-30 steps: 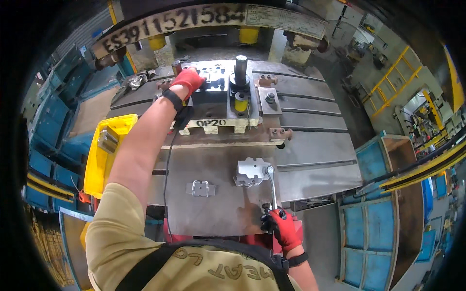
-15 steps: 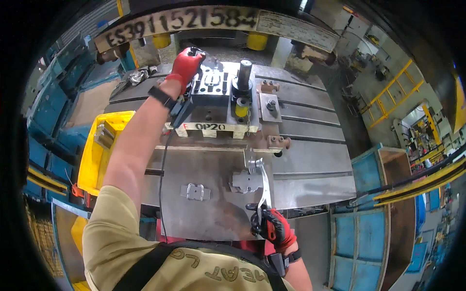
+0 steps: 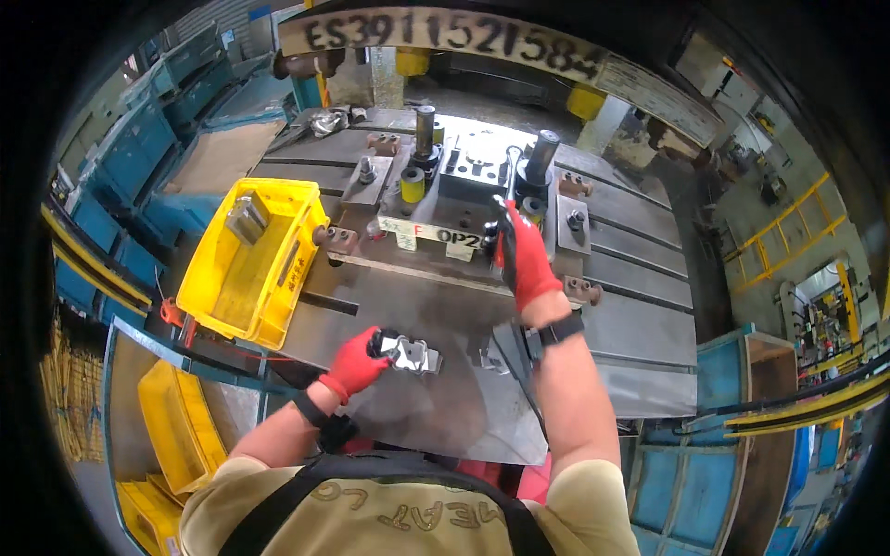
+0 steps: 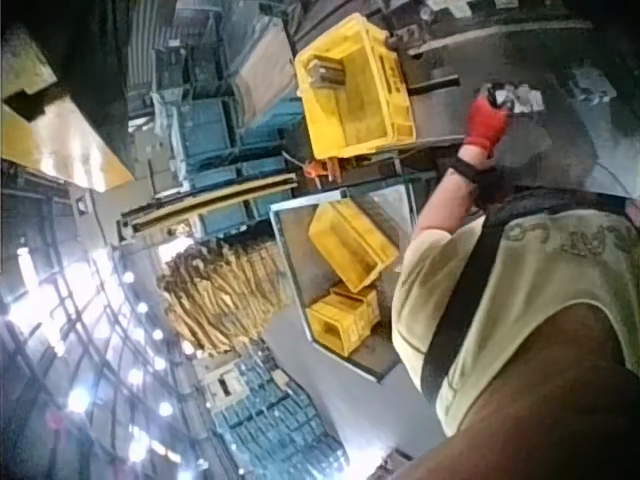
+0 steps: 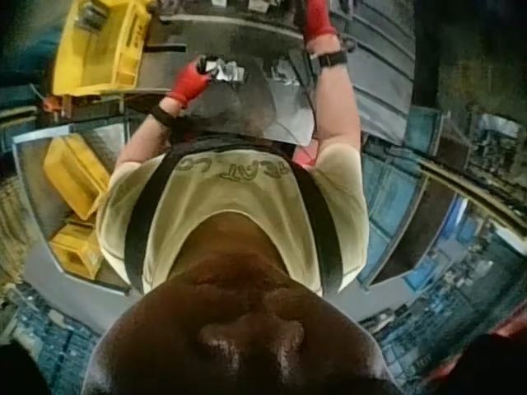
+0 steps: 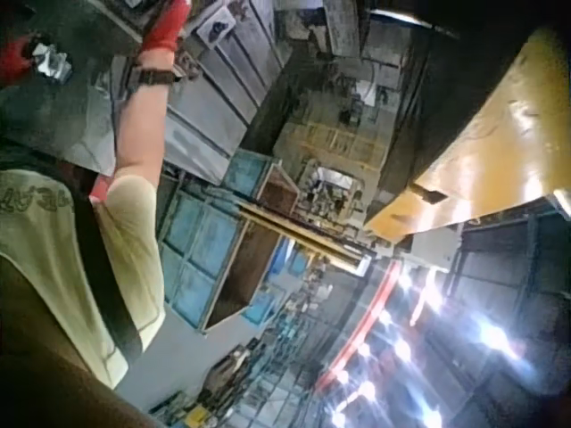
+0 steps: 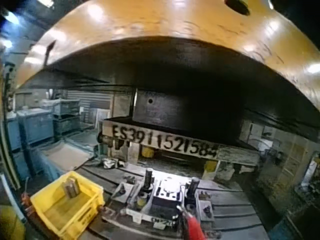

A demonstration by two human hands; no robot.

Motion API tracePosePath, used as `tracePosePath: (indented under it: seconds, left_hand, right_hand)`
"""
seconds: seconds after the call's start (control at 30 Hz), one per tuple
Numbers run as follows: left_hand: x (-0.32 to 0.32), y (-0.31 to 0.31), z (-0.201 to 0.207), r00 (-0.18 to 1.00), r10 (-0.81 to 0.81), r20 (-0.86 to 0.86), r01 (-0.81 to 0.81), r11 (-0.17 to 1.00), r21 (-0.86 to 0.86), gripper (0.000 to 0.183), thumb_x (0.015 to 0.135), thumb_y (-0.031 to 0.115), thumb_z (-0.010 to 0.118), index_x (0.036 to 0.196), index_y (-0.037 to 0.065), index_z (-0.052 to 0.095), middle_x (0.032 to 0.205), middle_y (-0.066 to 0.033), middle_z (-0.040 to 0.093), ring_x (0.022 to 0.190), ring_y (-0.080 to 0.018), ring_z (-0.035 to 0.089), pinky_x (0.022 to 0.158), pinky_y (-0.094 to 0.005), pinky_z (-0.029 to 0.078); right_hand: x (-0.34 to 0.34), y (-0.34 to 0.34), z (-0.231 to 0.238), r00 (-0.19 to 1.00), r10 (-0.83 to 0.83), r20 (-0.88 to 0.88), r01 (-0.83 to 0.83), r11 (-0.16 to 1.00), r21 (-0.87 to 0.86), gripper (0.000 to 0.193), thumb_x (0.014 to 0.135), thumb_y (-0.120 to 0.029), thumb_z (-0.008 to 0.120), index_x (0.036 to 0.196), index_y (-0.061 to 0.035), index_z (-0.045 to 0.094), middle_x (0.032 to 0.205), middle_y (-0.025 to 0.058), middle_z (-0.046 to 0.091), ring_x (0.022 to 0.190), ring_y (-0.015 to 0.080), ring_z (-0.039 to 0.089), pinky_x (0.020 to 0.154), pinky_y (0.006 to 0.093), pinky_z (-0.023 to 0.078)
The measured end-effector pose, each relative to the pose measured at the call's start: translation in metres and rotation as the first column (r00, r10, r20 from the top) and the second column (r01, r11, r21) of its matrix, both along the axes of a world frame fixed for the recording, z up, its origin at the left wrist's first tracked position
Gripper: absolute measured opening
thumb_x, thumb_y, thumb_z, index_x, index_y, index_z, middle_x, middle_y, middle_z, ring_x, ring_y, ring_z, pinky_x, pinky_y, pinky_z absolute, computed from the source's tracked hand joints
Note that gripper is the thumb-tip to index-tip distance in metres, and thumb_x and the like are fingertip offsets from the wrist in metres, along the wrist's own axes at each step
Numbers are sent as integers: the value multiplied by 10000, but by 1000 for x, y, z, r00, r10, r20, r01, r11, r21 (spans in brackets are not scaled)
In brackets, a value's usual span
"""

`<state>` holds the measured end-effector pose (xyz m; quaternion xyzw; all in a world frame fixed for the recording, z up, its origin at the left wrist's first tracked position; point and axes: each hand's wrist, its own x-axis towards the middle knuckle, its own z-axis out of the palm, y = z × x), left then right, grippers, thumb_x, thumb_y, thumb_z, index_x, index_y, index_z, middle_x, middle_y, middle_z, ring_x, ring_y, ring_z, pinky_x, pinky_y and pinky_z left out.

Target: Operating a hydraulic press and using manual tools to shape and finish metal parts in an industrial workshop.

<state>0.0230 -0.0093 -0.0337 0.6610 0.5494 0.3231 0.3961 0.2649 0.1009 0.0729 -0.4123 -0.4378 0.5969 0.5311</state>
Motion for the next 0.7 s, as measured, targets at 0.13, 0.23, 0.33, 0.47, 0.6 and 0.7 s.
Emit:
tracePosePath:
  seconds: [0.13, 0.23, 0.33, 0.47, 0.6, 0.7]
  left_hand:
    - [11, -12, 3, 917, 115, -381, -60, 986, 153, 507, 543, 212, 621, 1011, 116, 450, 1003, -143, 418, 871, -302, 444, 716, -356, 380]
    - [17, -13, 7, 883, 140, -447, -4, 956, 292, 562, 527, 239, 621, 1038, 108, 426, 1087, -145, 365, 974, -287, 373, 800, -360, 315]
    - [19, -11, 6, 862, 50, -505, 178, 902, 394, 600, 519, 267, 624, 1057, 110, 412, 1088, -121, 374, 1003, -278, 346, 836, -377, 268]
    - [22, -3, -2, 785, -153, -601, 447, 811, 377, 636, 502, 287, 632, 1067, 105, 403, 1061, -86, 407, 995, -258, 354, 834, -375, 262]
    - [25, 2, -3, 749, -148, -645, 461, 816, 349, 653, 505, 287, 628, 1085, 112, 386, 1021, -75, 434, 976, -246, 366, 822, -373, 271]
    - [27, 9, 0, 758, -161, -632, 468, 809, 355, 641, 500, 294, 630, 1072, 121, 399, 998, -73, 445, 952, -244, 381, 812, -371, 278]
  right_hand:
    - [-3, 26, -4, 945, -94, 313, 83, 995, 49, 207, 816, -259, 374, 860, -88, 482, 537, -66, 346, 474, 25, 307, 413, 186, 263]
    - [2, 34, -10, 990, -39, 136, 30, 998, 63, 346, 768, -370, 421, 553, -102, 457, 445, -5, 379, 389, 97, 366, 374, 216, 270]
    - [7, 36, -12, 987, -46, 153, 46, 999, 5, 327, 766, -353, 431, 561, -101, 463, 446, -2, 380, 397, 99, 379, 378, 216, 275]
    - [6, 37, -7, 964, -47, 261, 40, 999, 31, 244, 797, -283, 404, 722, -73, 504, 538, -22, 435, 428, 42, 369, 370, 204, 250]
    - [5, 37, 1, 970, -47, 238, 72, 992, -99, 244, 780, -261, 441, 640, -71, 505, 495, -22, 433, 407, 63, 377, 372, 203, 253]
    - [11, 20, -1, 983, -141, 119, 147, 988, -39, 190, 775, -235, 449, 691, -75, 508, 526, -25, 452, 434, 65, 406, 378, 195, 273]
